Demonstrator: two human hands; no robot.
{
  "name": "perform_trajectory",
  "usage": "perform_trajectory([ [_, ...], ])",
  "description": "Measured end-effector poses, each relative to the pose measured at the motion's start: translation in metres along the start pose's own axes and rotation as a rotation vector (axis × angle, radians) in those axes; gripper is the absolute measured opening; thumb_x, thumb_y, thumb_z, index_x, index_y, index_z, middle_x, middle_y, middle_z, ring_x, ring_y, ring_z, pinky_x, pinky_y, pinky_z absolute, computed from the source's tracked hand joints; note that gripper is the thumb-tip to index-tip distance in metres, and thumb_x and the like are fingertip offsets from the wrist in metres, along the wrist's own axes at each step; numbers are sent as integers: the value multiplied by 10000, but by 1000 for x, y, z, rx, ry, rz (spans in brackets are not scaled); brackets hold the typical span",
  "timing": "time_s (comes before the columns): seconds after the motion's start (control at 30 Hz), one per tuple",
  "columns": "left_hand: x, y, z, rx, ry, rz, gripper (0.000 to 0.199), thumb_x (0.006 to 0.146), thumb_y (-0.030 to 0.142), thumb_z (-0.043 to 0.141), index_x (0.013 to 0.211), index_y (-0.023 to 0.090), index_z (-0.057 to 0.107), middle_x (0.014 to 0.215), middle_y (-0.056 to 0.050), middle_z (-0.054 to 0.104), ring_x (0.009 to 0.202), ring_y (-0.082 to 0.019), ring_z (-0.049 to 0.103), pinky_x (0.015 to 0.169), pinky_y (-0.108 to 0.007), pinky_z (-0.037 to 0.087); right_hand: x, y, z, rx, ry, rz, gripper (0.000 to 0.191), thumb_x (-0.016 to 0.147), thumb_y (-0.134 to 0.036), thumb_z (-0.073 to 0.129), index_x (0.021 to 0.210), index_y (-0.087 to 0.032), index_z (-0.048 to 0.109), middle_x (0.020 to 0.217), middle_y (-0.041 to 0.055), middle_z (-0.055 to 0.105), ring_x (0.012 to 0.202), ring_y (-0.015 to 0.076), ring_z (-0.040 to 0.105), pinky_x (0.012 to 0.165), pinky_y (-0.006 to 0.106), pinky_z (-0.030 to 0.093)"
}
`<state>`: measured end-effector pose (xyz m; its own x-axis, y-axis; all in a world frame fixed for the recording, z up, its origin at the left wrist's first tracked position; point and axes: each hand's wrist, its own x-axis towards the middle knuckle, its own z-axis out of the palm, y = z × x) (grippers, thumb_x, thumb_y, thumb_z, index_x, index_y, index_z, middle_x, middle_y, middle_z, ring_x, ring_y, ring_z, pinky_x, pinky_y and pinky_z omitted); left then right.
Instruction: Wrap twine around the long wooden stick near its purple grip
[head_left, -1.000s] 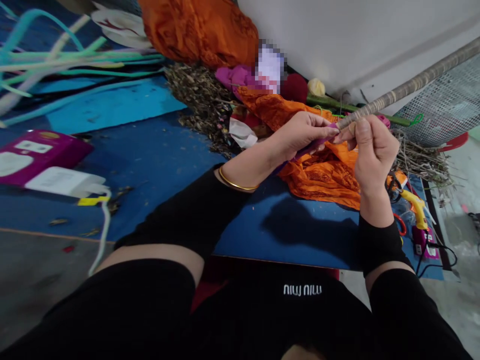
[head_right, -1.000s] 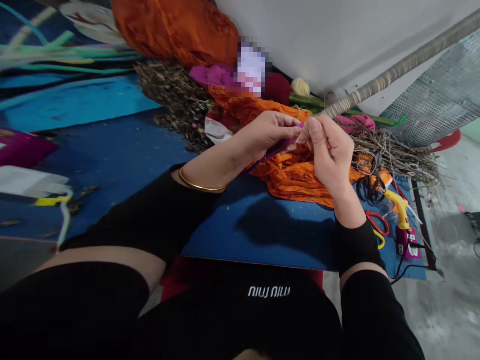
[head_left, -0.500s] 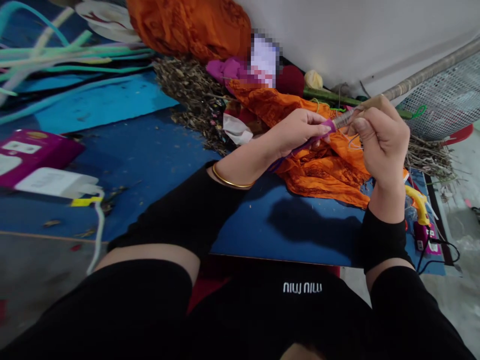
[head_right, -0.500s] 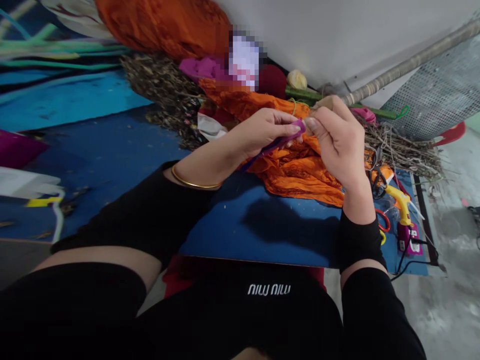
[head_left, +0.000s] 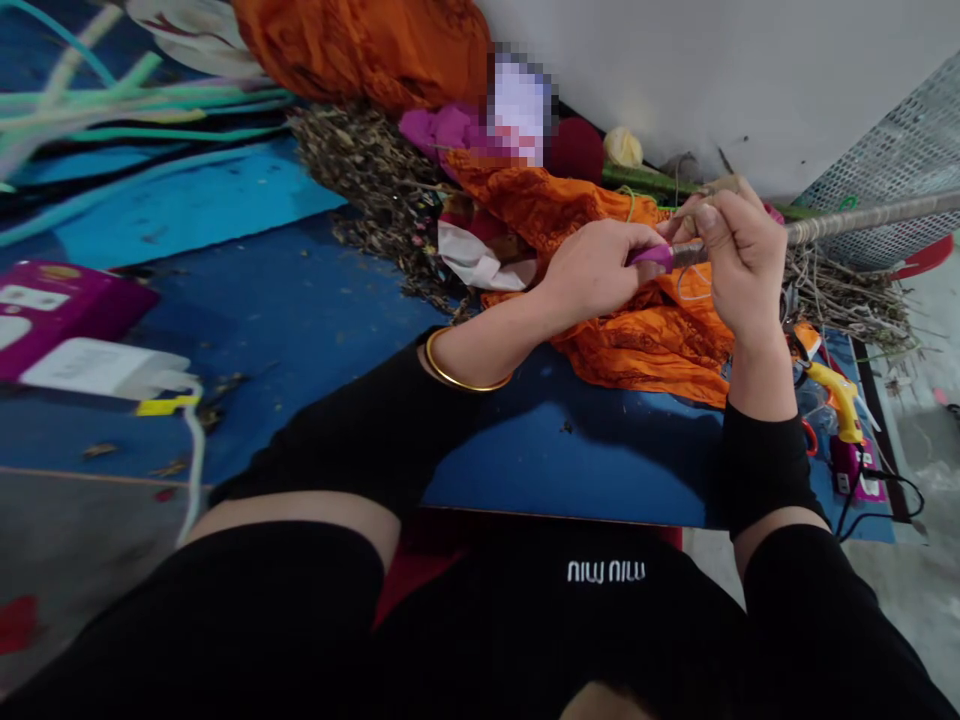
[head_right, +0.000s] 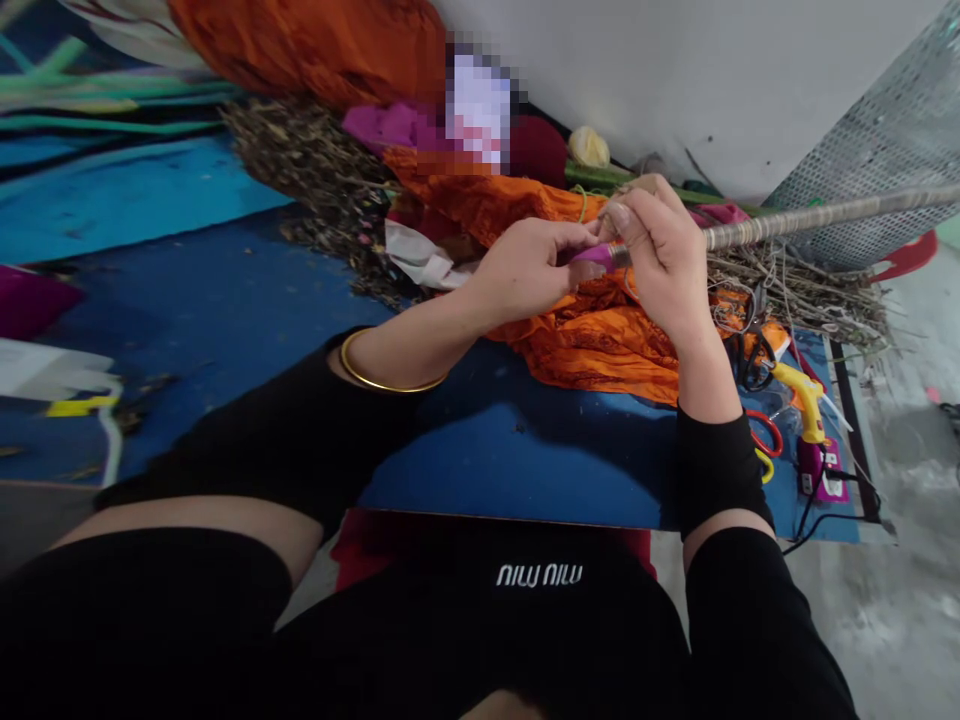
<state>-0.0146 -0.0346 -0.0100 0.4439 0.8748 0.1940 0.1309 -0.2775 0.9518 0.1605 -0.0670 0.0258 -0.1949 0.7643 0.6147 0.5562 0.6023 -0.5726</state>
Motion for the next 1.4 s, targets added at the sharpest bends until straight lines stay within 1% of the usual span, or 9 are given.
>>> perform_trajectory([
  [0.13, -6, 2, 4, 339, 99, 171, 127, 810, 199, 674, 918, 227, 736, 876, -51, 730, 1017, -274, 673, 827, -321, 473, 1, 13, 3, 5, 30, 17, 530, 983, -754, 442, 774, -297, 612, 923, 60, 668, 930, 225, 639, 924, 438, 572],
  [0.27, -9, 1, 8, 481, 121, 252, 245, 848, 207, 651, 1078, 233, 729, 943, -53, 751, 1030, -272, 692, 834, -317, 482, 2, 18, 1, -44, 49, 42, 531, 979, -761, 439, 762, -309, 615, 899, 54, 664, 894, 219, 627, 887, 421, 555],
  [0.53, -11, -5, 10, 535, 95, 322, 316, 884, 198, 607, 1182, 227, 706, 1016, -74, 746, 1071, -288, 690, 874, -343, 478, 1, 20, -1, -38, 51, 99, 571, 944, -812, 440, 741, -308, 615, 877, 53, 681, 847, 241, 636, 855, 453, 544],
  [0.83, -11, -11, 11, 734, 93, 440, 320, 949, 256, 551, 1207, 244, 740, 980, -74, 735, 944, -261, 692, 784, -345, 474, 1, 23, -3, 11, 16, 138, 580, 920, -841, 452, 735, -307, 584, 836, 41, 685, 803, 228, 661, 796, 438, 549],
  [1.0, -10, -6, 7, 807, 60, 412, 359, 988, 277, 526, 1265, 245, 751, 1060, -100, 763, 954, -266, 700, 800, -360, 475, 2, 21, -2, 45, 51, 120, 560, 936, -799, 500, 741, -282, 588, 852, 39, 684, 840, 210, 688, 824, 403, 573],
  [1.1, -5, -1, -5, 778, 89, 346, 368, 987, 289, 564, 1299, 245, 756, 1142, -108, 782, 1014, -291, 709, 857, -394, 488, 3, 19, -13, 186, 167, 124, 489, 941, -698, 617, 729, -258, 602, 837, 40, 704, 756, 177, 690, 740, 355, 565],
  [1.2, 0, 7, -28, 719, 130, 291, 365, 959, 306, 632, 1295, 268, 770, 1218, -81, 784, 1099, -321, 696, 936, -449, 500, 2, 23, -40, 361, 280, 173, 430, 866, -608, 753, 676, -243, 627, 797, 29, 715, 544, 115, 600, 500, 290, 451],
  [1.3, 0, 19, -57, 728, 196, 196, 347, 919, 320, 720, 1258, 319, 796, 1111, -22, 803, 976, -262, 671, 950, -408, 498, 0, 35, -75, 453, 323, 202, 367, 794, -530, 828, 643, -240, 659, 769, 24, 710, 399, 55, 423, 373, 283, 264],
  [1.4, -9, 32, -85, 775, 197, 130, 343, 941, 304, 718, 1262, 226, 811, 967, -38, 787, 848, -183, 588, 868, -341, 475, -3, 48, -106, 440, 433, 259, 321, 846, -419, 800, 616, -244, 660, 719, 20, 702, 352, 41, 338, 349, 303, 194],
])
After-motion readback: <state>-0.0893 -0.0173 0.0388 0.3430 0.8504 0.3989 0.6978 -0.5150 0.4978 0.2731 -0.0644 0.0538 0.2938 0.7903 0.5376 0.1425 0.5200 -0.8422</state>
